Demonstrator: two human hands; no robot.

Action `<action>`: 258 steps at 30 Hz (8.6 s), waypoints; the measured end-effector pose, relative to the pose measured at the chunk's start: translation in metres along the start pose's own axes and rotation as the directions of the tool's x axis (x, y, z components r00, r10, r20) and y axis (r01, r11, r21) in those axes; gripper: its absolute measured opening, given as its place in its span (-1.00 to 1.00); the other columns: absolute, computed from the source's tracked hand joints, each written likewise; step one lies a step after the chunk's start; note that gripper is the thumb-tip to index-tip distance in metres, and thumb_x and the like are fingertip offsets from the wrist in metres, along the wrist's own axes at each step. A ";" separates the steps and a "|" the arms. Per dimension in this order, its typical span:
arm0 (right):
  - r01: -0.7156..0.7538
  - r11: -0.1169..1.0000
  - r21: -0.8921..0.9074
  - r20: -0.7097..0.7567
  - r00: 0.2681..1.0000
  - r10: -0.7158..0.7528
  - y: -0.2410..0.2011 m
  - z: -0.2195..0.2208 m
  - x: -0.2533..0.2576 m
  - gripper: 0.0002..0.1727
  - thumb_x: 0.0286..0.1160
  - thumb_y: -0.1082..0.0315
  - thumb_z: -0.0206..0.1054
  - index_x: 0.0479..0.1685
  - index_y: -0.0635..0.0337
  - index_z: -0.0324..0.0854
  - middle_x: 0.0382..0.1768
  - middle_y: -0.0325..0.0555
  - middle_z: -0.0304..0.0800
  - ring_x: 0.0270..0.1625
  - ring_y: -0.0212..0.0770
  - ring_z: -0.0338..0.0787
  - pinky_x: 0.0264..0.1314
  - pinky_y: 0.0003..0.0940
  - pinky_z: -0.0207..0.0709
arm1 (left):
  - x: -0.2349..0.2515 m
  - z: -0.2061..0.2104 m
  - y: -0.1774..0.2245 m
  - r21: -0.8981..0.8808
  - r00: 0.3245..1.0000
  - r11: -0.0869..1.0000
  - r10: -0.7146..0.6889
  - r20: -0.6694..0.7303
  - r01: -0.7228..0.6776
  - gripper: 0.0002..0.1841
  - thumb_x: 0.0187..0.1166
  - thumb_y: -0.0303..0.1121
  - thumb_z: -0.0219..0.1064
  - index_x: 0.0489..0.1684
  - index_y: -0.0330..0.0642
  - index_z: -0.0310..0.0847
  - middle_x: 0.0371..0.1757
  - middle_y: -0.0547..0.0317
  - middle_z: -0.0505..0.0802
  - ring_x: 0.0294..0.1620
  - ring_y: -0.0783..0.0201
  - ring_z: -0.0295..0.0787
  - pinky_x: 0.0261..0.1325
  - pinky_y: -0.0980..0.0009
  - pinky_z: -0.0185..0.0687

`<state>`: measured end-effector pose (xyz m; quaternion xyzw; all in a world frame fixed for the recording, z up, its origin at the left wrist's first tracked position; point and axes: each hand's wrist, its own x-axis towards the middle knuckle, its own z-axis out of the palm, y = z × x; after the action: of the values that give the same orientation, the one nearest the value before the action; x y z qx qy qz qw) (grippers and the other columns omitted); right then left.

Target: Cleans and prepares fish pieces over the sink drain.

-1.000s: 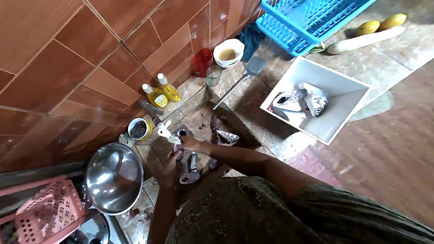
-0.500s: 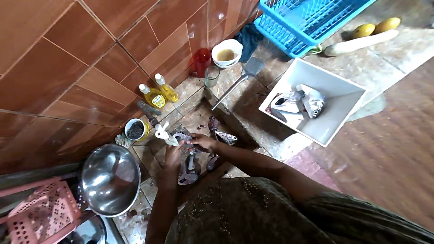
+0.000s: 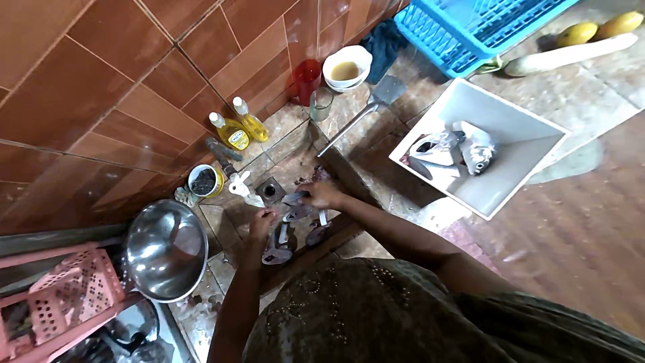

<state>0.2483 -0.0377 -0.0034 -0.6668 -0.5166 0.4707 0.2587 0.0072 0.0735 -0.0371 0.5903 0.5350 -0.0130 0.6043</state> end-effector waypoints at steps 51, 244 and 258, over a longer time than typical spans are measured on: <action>-0.154 0.588 0.794 0.184 0.983 0.010 -0.012 0.042 0.033 -0.63 0.69 0.42 0.24 0.42 0.28 0.53 -0.01 0.00 0.80 -0.26 -0.23 0.81 -0.22 -0.34 0.73 | -0.038 -0.022 0.048 -0.300 0.998 0.954 0.040 0.048 -0.024 -0.73 0.67 -0.55 0.21 0.20 -0.60 0.48 -0.01 -0.25 0.84 -0.08 0.03 0.91 0.10 0.14 0.87; -0.095 0.645 0.758 -0.007 0.988 0.153 -0.076 0.083 0.073 -0.54 0.43 0.59 0.40 0.35 0.35 0.53 0.08 0.14 0.72 -0.02 -0.13 0.73 0.07 -0.15 0.67 | -0.058 -0.048 -0.009 -0.449 0.955 0.843 0.250 -0.161 -0.296 -0.44 0.68 -0.48 0.19 0.68 -0.40 0.20 0.47 -0.25 0.61 0.31 0.00 0.72 0.29 0.07 0.76; -0.011 0.997 -0.075 -0.753 0.656 -0.049 0.008 -0.112 -0.122 -0.72 0.60 0.44 0.34 0.23 0.27 0.70 0.16 0.08 0.83 0.14 -0.10 0.86 0.29 -0.08 0.73 | 0.000 -0.001 0.058 -0.349 0.957 0.915 0.260 0.130 -0.201 -0.58 0.78 -0.53 0.04 0.59 -0.39 0.39 0.45 -0.20 0.70 0.29 0.00 0.80 0.37 0.09 0.72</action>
<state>0.3495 -0.1383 0.0813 -0.8054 -0.3867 0.1302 0.4299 0.0441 0.0915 0.0034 0.5356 0.4012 0.0978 0.7366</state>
